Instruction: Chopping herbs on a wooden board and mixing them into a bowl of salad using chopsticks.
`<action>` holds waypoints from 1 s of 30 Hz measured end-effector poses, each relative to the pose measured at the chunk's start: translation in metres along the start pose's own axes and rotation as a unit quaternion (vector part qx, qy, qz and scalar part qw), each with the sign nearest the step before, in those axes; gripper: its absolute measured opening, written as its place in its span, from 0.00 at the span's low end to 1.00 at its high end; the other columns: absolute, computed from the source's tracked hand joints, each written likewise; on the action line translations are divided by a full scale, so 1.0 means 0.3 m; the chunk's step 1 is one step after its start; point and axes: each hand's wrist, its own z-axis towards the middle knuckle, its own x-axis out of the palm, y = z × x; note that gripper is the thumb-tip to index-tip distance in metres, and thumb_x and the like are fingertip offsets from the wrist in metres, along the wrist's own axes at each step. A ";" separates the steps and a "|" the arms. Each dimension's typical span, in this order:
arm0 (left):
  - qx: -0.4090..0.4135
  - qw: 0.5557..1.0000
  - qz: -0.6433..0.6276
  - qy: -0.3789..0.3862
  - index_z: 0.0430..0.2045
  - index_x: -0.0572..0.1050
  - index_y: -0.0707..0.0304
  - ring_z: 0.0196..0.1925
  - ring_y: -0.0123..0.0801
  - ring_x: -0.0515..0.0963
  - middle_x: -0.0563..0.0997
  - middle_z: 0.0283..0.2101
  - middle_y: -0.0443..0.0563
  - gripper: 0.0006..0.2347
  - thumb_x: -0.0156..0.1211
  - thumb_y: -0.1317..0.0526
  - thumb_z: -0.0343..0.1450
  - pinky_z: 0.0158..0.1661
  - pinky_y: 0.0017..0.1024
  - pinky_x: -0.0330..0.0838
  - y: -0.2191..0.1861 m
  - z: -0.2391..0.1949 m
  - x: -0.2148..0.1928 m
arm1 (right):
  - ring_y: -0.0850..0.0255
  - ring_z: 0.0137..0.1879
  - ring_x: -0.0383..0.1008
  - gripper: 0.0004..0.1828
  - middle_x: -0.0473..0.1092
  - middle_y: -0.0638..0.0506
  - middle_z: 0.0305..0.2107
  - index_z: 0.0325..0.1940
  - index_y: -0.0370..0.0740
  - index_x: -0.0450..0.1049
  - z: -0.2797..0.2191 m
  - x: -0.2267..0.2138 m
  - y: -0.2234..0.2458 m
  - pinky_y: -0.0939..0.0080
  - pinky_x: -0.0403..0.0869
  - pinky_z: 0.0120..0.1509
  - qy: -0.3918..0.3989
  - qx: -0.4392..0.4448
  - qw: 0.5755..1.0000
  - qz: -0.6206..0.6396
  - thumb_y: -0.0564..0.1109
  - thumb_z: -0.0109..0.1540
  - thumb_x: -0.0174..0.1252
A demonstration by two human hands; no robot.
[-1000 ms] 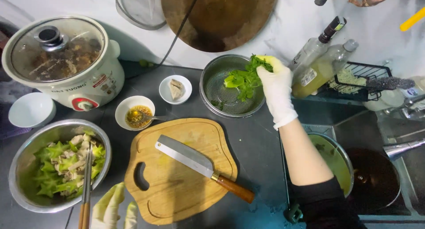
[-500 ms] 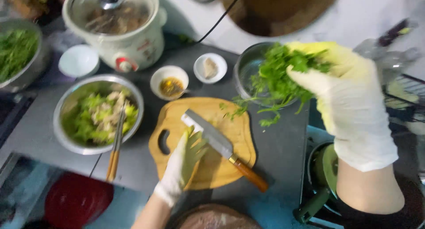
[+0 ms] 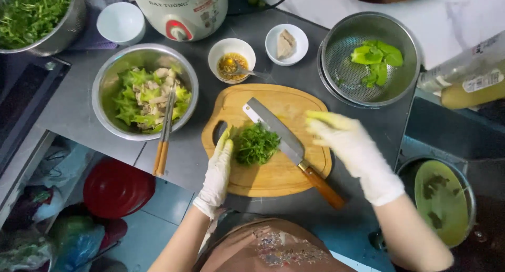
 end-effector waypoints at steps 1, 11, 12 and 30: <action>0.006 0.999 0.047 -0.005 0.70 0.61 0.37 0.75 0.47 0.60 0.65 0.73 0.53 0.26 0.52 0.44 0.73 0.73 0.42 0.51 0.026 0.011 -0.007 | 0.43 0.57 0.77 0.26 0.72 0.30 0.54 0.62 0.29 0.73 -0.003 -0.020 -0.002 0.46 0.77 0.59 -0.017 -0.020 0.999 0.023 0.46 0.63 0.63; 0.425 0.832 0.347 0.081 0.71 0.56 0.60 0.77 0.60 0.51 0.54 0.74 0.71 0.42 0.76 0.57 0.61 0.73 0.49 0.45 0.207 0.118 -0.022 | 0.69 0.54 0.76 0.15 0.80 0.55 0.47 0.51 0.43 0.82 0.196 -0.254 -0.168 0.69 0.69 0.66 -0.182 -0.178 0.959 -0.127 0.41 0.59 0.63; 0.431 0.830 0.343 0.089 0.71 0.56 0.60 0.77 0.60 0.51 0.54 0.74 0.71 0.42 0.76 0.57 0.61 0.73 0.49 0.45 0.213 0.129 -0.006 | 0.69 0.54 0.76 0.15 0.80 0.55 0.47 0.51 0.43 0.82 0.278 -0.322 -0.181 0.69 0.69 0.66 -0.193 -0.178 0.956 -0.128 0.41 0.59 0.63; 0.504 0.729 0.459 0.069 0.62 0.70 0.48 0.72 0.55 0.64 0.64 0.71 0.59 0.29 0.72 0.54 0.64 0.71 0.45 0.59 0.266 0.171 0.021 | 0.60 0.43 0.75 0.06 0.75 0.53 0.35 0.35 0.47 0.85 0.885 -0.577 -0.218 0.65 0.72 0.58 -0.209 -0.183 0.923 -0.265 0.41 0.54 0.72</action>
